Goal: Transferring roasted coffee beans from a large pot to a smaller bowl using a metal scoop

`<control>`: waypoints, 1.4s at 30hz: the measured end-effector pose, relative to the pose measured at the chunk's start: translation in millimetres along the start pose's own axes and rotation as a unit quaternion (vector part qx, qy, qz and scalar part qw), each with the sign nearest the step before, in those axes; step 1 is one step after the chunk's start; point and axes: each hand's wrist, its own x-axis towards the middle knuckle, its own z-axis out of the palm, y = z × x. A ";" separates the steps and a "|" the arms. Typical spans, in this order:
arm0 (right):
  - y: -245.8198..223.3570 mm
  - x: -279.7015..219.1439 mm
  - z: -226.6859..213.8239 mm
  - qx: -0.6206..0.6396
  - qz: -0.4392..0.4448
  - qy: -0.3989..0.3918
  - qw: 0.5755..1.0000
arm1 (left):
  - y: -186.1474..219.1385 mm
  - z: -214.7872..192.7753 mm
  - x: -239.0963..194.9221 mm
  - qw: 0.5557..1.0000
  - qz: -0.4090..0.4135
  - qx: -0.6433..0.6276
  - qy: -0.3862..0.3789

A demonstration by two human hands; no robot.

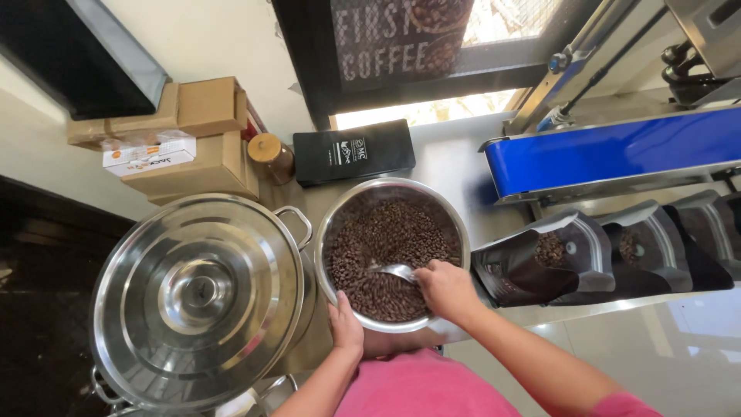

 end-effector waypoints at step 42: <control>14.2 52.9 29.3 -0.074 0.051 0.093 0.992 | 42.7 -16.4 46.9 0.995 0.033 -0.082 -0.051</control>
